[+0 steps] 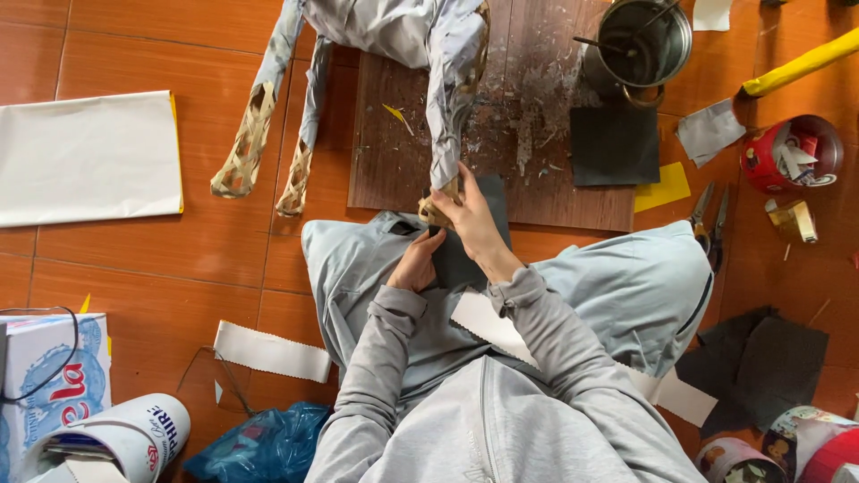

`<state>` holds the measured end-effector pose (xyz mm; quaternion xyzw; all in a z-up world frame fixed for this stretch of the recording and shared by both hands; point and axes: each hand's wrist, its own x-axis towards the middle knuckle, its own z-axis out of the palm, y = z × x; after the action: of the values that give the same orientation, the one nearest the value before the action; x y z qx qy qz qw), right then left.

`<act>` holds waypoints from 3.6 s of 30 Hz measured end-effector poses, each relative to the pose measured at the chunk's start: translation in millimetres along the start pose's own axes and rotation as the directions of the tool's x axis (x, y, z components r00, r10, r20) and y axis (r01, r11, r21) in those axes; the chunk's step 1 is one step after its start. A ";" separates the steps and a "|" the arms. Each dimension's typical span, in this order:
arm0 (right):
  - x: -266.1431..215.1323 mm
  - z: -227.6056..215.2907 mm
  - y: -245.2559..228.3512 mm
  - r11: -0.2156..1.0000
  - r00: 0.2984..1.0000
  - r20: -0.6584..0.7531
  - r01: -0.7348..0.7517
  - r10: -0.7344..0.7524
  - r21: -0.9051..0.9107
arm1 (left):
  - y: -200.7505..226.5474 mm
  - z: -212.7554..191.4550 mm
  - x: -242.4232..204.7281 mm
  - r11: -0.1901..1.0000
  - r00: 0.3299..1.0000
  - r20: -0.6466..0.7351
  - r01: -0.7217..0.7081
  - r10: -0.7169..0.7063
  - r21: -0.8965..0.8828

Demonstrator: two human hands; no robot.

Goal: Applying paper and tape to the leg of a giraffe model.

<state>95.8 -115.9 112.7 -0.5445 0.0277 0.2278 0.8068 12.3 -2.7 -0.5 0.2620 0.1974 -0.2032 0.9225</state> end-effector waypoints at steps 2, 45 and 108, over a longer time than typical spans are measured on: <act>-10.6 1.1 -4.3 0.998 0.998 -0.013 -0.055 0.055 0.008 | -0.9 -0.7 1.7 1.000 1.000 0.002 0.007 -0.007 -0.010; -73.8 -27.8 -37.5 0.407 0.825 0.333 0.527 -0.457 -0.746 | 35.9 64.6 -84.4 0.966 0.999 -0.020 -0.051 0.048 -0.252; -53.5 -29.8 100.8 0.788 0.978 -0.012 -0.161 0.209 0.594 | 58.8 96.6 5.5 0.905 0.983 0.023 -0.179 0.185 0.387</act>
<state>13.9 -130.0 29.0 -0.2703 0.1815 0.2648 0.9077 70.0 -12.8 96.5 0.4578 0.1348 -0.1494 0.8660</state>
